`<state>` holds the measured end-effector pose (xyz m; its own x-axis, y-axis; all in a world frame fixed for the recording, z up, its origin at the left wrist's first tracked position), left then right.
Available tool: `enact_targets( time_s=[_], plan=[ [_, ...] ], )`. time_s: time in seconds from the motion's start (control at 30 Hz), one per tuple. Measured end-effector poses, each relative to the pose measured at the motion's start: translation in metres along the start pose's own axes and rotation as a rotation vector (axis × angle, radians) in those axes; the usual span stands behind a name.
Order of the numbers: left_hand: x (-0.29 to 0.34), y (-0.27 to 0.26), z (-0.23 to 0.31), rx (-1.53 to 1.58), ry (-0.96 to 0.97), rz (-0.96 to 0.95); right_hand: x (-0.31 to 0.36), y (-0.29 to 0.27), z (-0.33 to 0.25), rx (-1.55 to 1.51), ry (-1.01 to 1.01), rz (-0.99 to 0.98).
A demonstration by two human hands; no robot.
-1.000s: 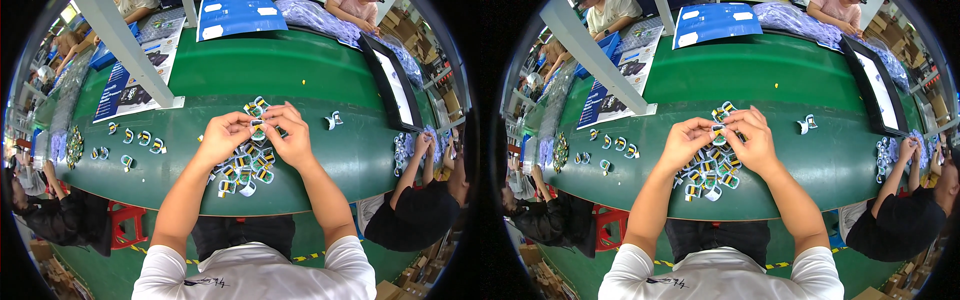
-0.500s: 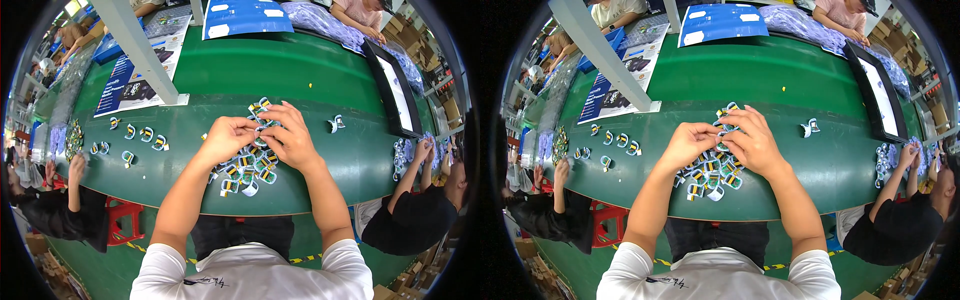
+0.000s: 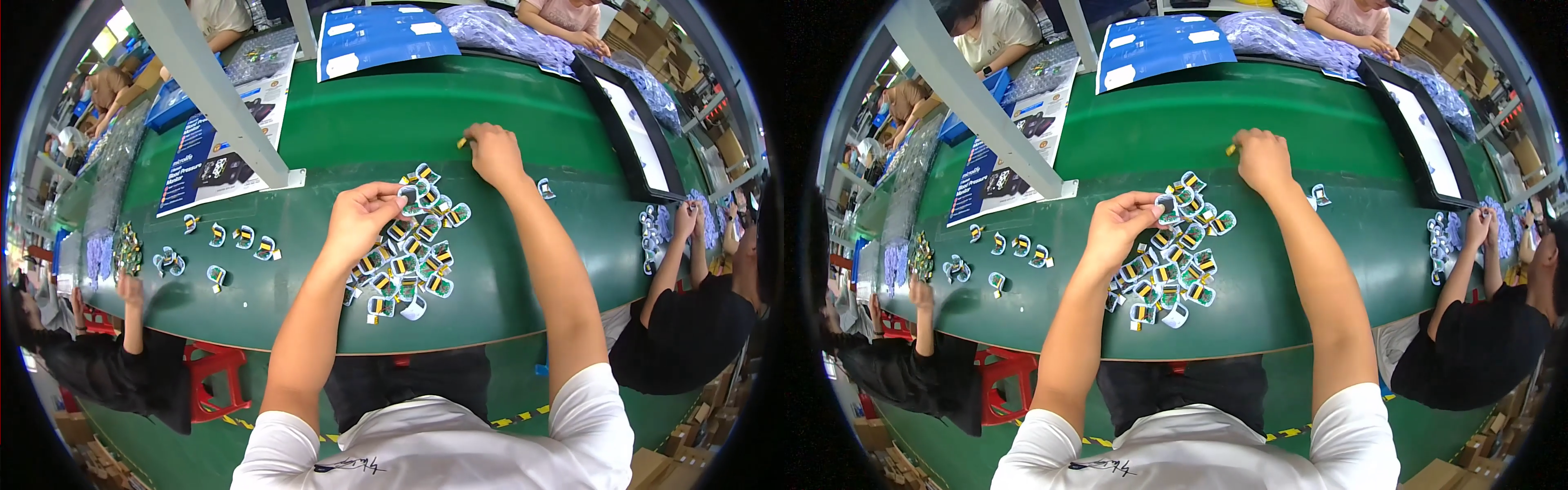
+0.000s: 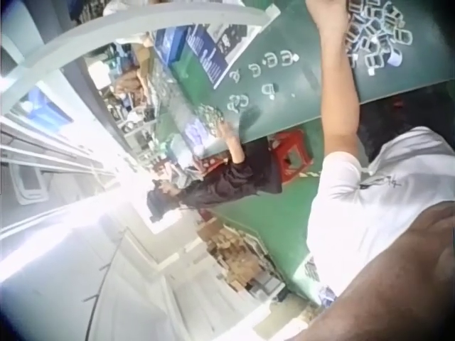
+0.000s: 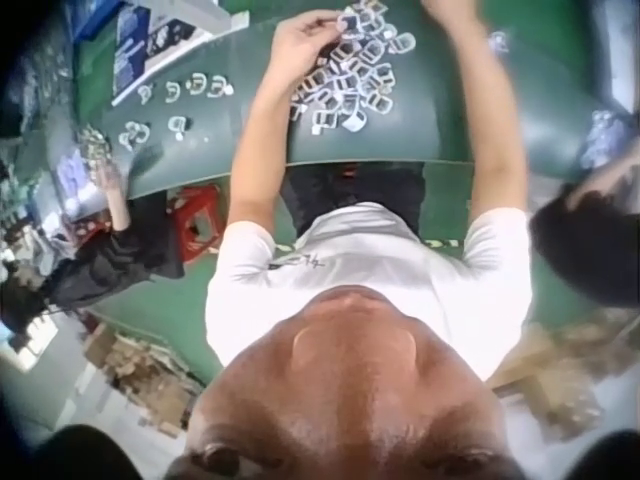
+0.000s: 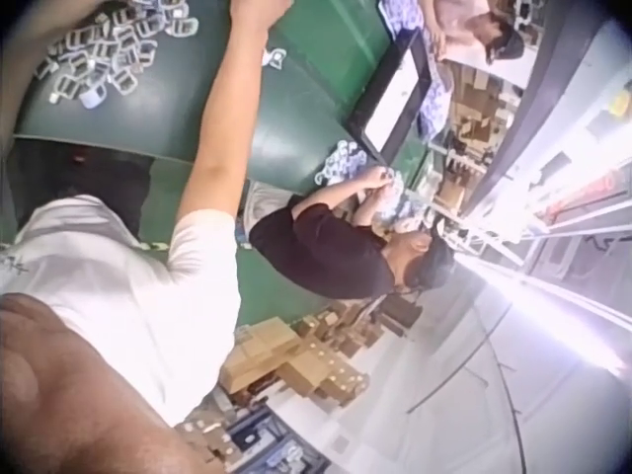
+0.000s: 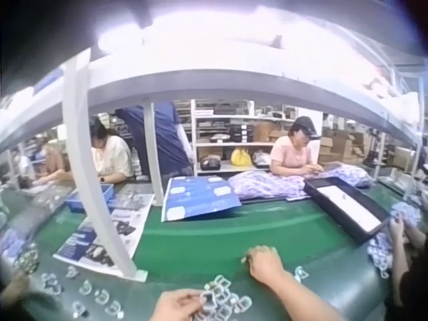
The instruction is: Assembling or inspecting small electronic modules at a green workbench.
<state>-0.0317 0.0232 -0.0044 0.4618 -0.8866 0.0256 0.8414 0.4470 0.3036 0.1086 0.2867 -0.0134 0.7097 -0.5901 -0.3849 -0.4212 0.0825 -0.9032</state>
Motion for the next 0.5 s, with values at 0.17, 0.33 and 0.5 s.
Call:
enact_targets(
  time_s=[0.17, 0.33, 0.5],
  plan=[
    [0.002, -0.003, 0.012, 0.123, 0.001, 0.039, 0.014, -0.017, -0.027, 0.230, -0.158, 0.127],
    [0.005, -0.005, 0.015, 0.232, 0.034, 0.013, 0.062, -0.062, -0.090, -0.478, -0.217, 0.130],
    [0.006, -0.007, 0.013, 0.268, 0.014, -0.008, 0.083, -0.052, -0.099, -0.459, -0.353, 0.254]
  ],
)
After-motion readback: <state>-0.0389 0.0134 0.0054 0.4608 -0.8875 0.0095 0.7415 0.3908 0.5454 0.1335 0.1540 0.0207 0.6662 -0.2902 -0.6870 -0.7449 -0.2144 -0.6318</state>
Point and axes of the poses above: each hand's wrist, its own x-axis away from the middle knuckle, its own y-axis out of the palm, z = x × y, the point moved 2 cm from there along -x, towards the middle knuckle, and after that the axes turned 8 degrees about x, right-handed, at the moved point
